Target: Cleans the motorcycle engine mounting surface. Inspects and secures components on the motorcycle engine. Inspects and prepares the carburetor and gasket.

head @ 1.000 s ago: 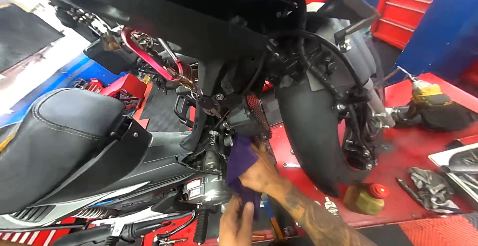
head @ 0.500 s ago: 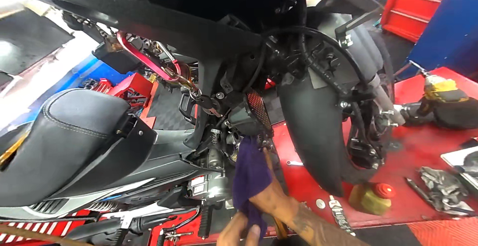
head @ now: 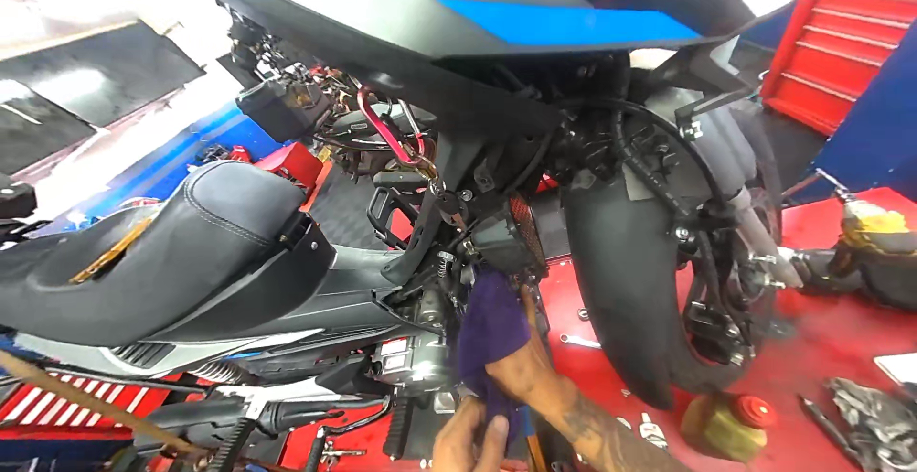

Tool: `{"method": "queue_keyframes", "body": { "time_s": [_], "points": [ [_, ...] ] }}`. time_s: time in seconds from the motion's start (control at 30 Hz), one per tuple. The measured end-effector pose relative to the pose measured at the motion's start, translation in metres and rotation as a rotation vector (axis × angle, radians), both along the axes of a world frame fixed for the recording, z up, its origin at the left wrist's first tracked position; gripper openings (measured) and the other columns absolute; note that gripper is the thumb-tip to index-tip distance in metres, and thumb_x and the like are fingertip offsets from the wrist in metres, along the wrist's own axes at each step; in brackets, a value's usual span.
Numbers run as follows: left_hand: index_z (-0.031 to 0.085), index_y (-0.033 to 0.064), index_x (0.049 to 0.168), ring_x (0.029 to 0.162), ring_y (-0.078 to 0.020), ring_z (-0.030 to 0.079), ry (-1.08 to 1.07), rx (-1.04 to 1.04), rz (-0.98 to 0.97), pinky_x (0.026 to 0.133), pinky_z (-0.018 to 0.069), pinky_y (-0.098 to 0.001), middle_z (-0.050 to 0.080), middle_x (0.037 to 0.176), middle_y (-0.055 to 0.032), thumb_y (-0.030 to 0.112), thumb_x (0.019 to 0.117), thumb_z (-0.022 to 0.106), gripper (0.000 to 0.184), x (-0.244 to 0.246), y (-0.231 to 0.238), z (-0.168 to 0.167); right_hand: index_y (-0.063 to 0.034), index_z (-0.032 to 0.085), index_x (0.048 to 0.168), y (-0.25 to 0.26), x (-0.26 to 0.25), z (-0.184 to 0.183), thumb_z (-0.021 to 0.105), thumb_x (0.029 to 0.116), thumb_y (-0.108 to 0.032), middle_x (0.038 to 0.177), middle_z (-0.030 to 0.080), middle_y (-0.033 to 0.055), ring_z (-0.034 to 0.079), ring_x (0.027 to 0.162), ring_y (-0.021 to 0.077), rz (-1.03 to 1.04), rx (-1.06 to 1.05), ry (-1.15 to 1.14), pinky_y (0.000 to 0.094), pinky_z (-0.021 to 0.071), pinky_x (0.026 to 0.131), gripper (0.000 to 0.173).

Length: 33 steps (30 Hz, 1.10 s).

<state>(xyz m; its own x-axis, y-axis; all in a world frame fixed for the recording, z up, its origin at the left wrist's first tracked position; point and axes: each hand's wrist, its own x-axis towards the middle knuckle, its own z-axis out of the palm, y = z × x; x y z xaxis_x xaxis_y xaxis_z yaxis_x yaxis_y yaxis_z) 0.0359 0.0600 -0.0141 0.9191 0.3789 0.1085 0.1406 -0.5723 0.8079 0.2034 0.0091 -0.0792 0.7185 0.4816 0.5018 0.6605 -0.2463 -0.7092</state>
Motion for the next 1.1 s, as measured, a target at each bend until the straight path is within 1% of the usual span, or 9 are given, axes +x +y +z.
{"method": "queue_keyframes", "body": {
  "time_s": [0.13, 0.33, 0.43, 0.5, 0.6, 0.77, 0.87, 0.97, 1.1],
  "points": [
    [0.071, 0.0061, 0.092, 0.082, -0.0108, 0.067, -0.022, 0.027, 0.019, 0.075, 0.0597, -0.0309, 0.069, 0.091, -0.0029, 0.022, 0.1017, 0.058, 0.022, 0.004, 0.001, 0.003, -0.0136, 0.072, 0.121, 0.007, 0.013, 0.011, 0.062, 0.0944, -0.048, 0.132, 0.067, 0.0119, 0.052, 0.138, 0.0307, -0.070, 0.004, -0.029, 0.0707, 0.0174, 0.120, 0.045],
    [0.071, 0.0065, 0.096, 0.082, -0.0110, 0.068, -0.033, 0.049, 0.074, 0.075, 0.0606, -0.0314, 0.070, 0.092, -0.0027, 0.025, 0.1018, 0.058, 0.024, 0.007, 0.002, 0.007, -0.0165, 0.069, 0.130, 0.014, 0.021, 0.025, 0.057, 0.0949, -0.053, 0.142, 0.061, 0.0135, 0.040, 0.146, 0.0370, 0.009, -0.208, 0.097, 0.0745, 0.0087, 0.119, 0.052],
    [0.071, 0.0069, 0.099, 0.080, -0.0109, 0.069, -0.041, 0.051, 0.131, 0.073, 0.0612, -0.0306, 0.070, 0.091, -0.0019, 0.028, 0.1025, 0.056, 0.026, 0.007, 0.002, 0.006, -0.0194, 0.071, 0.126, 0.019, 0.029, 0.033, 0.060, 0.0919, -0.053, 0.137, 0.063, 0.0118, 0.045, 0.141, 0.0353, 0.030, -0.272, 0.131, 0.0713, 0.0156, 0.119, 0.049],
    [0.070, 0.0064, 0.100, 0.080, -0.0111, 0.069, -0.060, 0.047, 0.150, 0.072, 0.0615, -0.0306, 0.070, 0.090, -0.0021, 0.028, 0.1029, 0.056, 0.026, 0.006, 0.002, 0.008, -0.0197, 0.072, 0.123, 0.021, 0.032, 0.036, 0.063, 0.0896, -0.053, 0.132, 0.066, 0.0094, 0.051, 0.136, 0.0317, 0.023, -0.264, 0.133, 0.0677, 0.0225, 0.118, 0.048],
    [0.070, 0.0059, 0.100, 0.080, -0.0115, 0.069, -0.091, 0.034, 0.152, 0.073, 0.0620, -0.0307, 0.070, 0.090, -0.0027, 0.028, 0.1036, 0.056, 0.026, 0.004, 0.002, 0.010, -0.0182, 0.072, 0.122, 0.022, 0.033, 0.038, 0.064, 0.0887, -0.052, 0.130, 0.067, 0.0089, 0.053, 0.133, 0.0303, 0.016, -0.248, 0.144, 0.0648, 0.0243, 0.118, 0.048],
    [0.070, 0.0076, 0.103, 0.084, -0.0102, 0.069, -0.097, 0.021, 0.156, 0.075, 0.0615, -0.0290, 0.070, 0.093, -0.0010, 0.032, 0.1039, 0.055, 0.028, 0.005, -0.001, 0.007, -0.0169, 0.071, 0.122, 0.020, 0.031, 0.039, 0.069, 0.0865, -0.050, 0.128, 0.068, 0.0089, 0.054, 0.131, 0.0313, 0.018, -0.220, 0.115, 0.0669, 0.0249, 0.116, 0.048],
    [0.071, 0.0086, 0.103, 0.084, -0.0089, 0.069, -0.102, 0.015, 0.160, 0.074, 0.0613, -0.0272, 0.070, 0.094, -0.0001, 0.033, 0.1038, 0.055, 0.029, 0.006, -0.002, 0.005, -0.0143, 0.072, 0.120, 0.019, 0.030, 0.036, 0.073, 0.0843, -0.046, 0.124, 0.069, 0.0108, 0.058, 0.126, 0.0324, 0.021, -0.151, 0.084, 0.0681, 0.0290, 0.113, 0.047],
    [0.071, 0.0088, 0.104, 0.087, -0.0085, 0.069, -0.109, 0.018, 0.144, 0.077, 0.0610, -0.0274, 0.070, 0.097, 0.0005, 0.035, 0.1040, 0.055, 0.031, 0.007, -0.004, 0.003, -0.0128, 0.070, 0.122, 0.016, 0.031, 0.030, 0.075, 0.0824, -0.043, 0.128, 0.067, 0.0119, 0.055, 0.130, 0.0327, 0.043, -0.094, 0.055, 0.0686, 0.0272, 0.115, 0.050],
    [0.072, 0.0096, 0.101, 0.087, -0.0087, 0.068, -0.087, 0.010, 0.123, 0.077, 0.0608, -0.0282, 0.070, 0.097, 0.0006, 0.037, 0.1040, 0.055, 0.032, 0.007, -0.010, -0.001, -0.0137, 0.068, 0.126, 0.008, 0.029, 0.022, 0.079, 0.0787, -0.043, 0.133, 0.064, 0.0093, 0.051, 0.134, 0.0269, 0.070, -0.009, 0.081, 0.0602, 0.0268, 0.120, 0.057]
  ]
}}
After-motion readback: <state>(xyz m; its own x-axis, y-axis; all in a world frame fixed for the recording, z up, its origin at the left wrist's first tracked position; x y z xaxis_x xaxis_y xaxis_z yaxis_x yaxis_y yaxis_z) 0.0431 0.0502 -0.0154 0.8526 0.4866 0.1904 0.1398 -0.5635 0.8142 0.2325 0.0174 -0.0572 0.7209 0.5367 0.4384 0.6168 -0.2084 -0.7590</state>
